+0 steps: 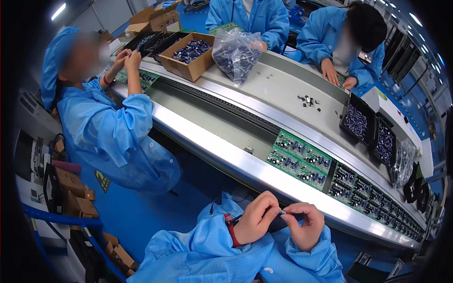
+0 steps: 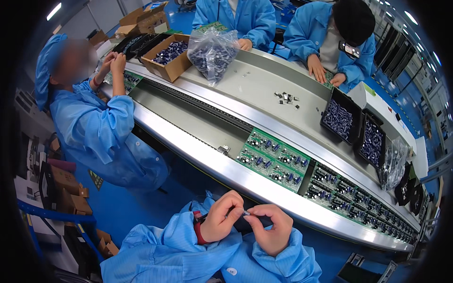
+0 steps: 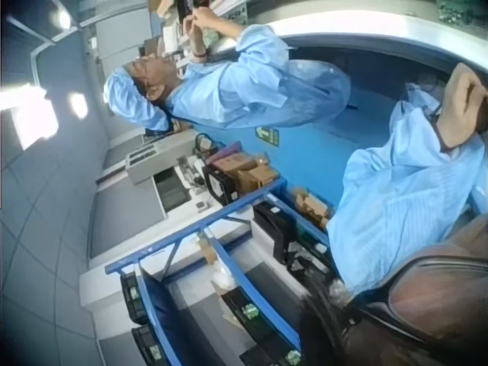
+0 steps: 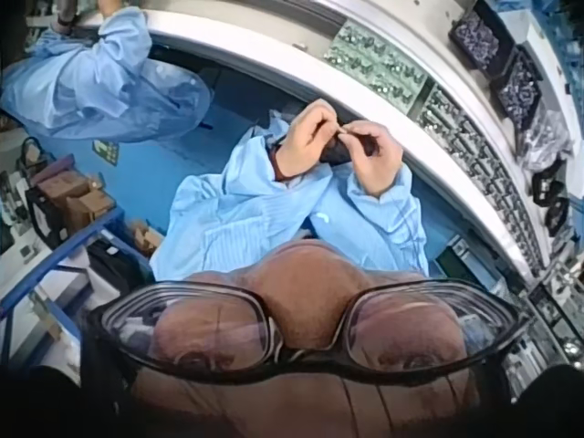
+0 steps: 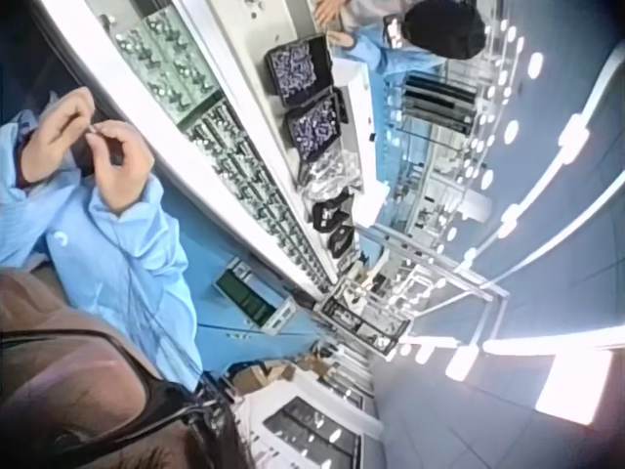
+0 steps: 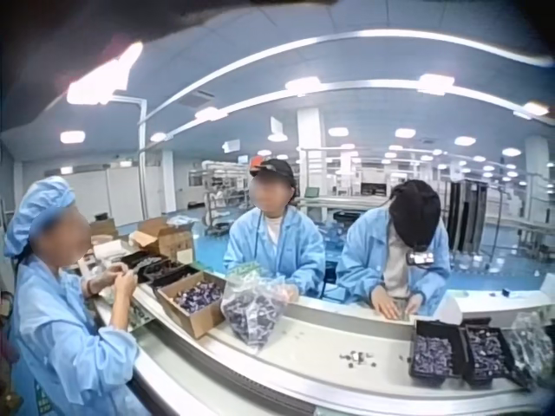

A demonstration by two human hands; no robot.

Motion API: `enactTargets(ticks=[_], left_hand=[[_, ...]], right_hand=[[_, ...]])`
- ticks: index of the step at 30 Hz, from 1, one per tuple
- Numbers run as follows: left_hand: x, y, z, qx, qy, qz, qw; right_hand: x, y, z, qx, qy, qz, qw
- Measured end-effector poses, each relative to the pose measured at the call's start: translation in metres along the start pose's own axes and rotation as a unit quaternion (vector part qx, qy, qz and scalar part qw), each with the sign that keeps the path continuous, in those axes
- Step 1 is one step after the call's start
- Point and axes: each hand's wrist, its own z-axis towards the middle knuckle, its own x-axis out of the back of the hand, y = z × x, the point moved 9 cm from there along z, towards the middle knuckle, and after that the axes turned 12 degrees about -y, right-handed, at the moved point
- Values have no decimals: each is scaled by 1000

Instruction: Inserting small electronic components onto printed circuit boards on a production line.

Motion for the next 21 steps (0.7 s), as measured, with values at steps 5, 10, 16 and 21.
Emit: enactTargets(ticks=[5, 10, 16, 21], left_hand=[[-5, -17, 17, 27, -29, -42, 998], [-16, -28, 22, 166, -9, -259, 951], [-22, -49, 29, 222, -12, -400, 889], [-21, -47, 30, 220, 11, -444, 868]], right_hand=[[7, -1, 16, -23, -3, -29, 999], [19, -1, 28, -23, -16, -4, 1000], [32, 5, 32, -4, 16, 1, 1000], [21, -12, 44, 33, -58, -126, 990]])
